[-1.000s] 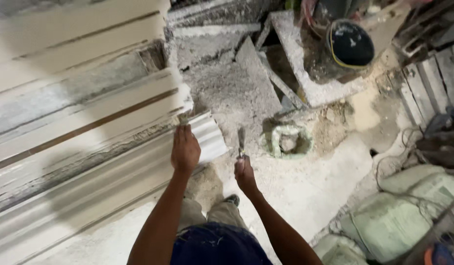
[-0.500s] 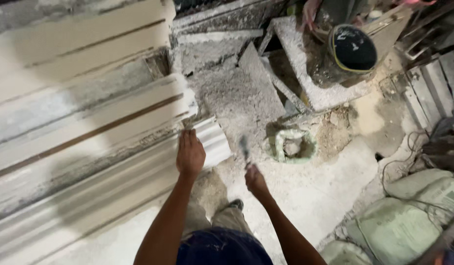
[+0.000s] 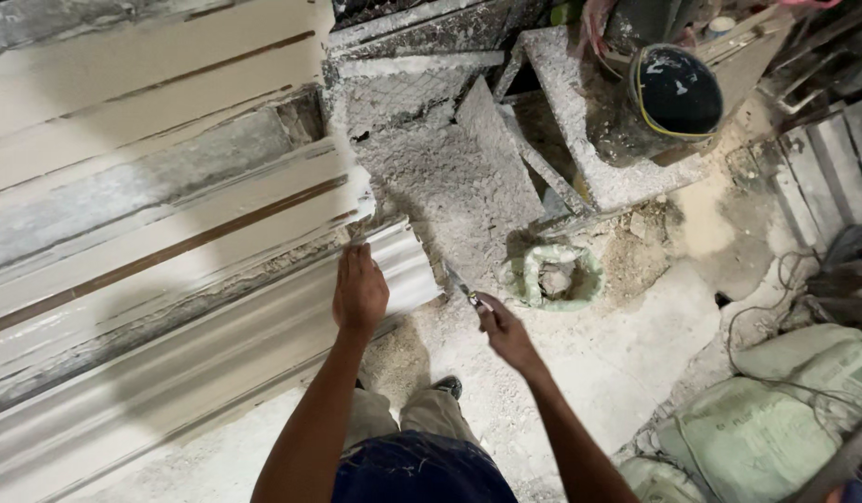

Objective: The person uses a small brush to sweep dust and debris from the grooves of long white molded plaster moldings laid on a workbench. The person repeatedly brushes along the length of each molding, occasionally repositioning the pieces to access different sections.

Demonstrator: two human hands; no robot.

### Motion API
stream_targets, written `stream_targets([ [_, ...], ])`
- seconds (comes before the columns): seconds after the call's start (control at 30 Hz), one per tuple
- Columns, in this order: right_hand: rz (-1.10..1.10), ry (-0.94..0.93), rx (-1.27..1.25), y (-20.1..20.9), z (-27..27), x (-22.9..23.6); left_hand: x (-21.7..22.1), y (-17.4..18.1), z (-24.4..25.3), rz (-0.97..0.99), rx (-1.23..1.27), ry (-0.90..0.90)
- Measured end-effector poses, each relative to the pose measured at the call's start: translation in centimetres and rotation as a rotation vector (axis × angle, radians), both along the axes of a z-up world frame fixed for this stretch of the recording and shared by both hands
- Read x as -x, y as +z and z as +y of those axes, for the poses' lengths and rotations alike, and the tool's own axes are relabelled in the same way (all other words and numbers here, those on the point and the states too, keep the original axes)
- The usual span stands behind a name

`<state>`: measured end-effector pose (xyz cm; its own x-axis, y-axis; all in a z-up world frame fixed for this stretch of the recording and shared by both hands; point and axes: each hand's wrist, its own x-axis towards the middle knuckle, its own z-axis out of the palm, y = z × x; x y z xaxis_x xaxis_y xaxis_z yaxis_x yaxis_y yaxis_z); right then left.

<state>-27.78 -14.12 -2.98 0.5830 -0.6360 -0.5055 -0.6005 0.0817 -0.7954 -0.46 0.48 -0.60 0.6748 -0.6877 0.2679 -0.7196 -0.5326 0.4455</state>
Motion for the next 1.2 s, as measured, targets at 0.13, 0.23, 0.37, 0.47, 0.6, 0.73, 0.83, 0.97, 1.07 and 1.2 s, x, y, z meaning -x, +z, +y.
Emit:
stream_targets([
  [0.13,-0.143,0.162,0.062,1.1,-2.4,0.7,0.2,0.0,-0.1,-0.031,0.044,-0.002],
  [0.23,-0.169,0.235,0.091,1.5,-3.4,0.4,0.0,0.2,-0.4,-0.044,0.071,-0.01],
  [0.37,0.012,0.255,0.194,2.0,-4.5,0.0,0.1,0.3,-0.1,-0.039,0.075,0.004],
  [0.47,-0.025,0.278,0.278,2.7,-4.6,0.4,0.3,0.3,-0.2,-0.062,0.092,-0.015],
  [0.6,0.059,0.223,0.178,3.4,-3.8,-1.5,-0.1,0.4,-0.2,-0.066,0.056,-0.022],
  [0.73,-0.021,0.306,0.305,2.7,-4.5,-4.3,0.4,-0.1,0.5,-0.002,0.015,-0.026],
  [0.83,0.005,0.377,0.331,2.3,-6.5,-4.7,0.2,-0.5,0.3,-0.033,-0.01,-0.019],
  [0.97,-0.131,0.366,0.36,0.9,-6.4,-6.2,-0.2,-0.8,-0.2,-0.05,0.025,-0.001],
  [1.07,-0.11,0.291,0.318,-0.6,-5.8,-7.1,0.8,-0.9,0.4,-0.026,0.029,-0.002],
  [1.2,0.096,0.231,0.218,-1.0,-7.3,-7.0,0.2,-0.3,0.2,-0.071,0.002,-0.009],
])
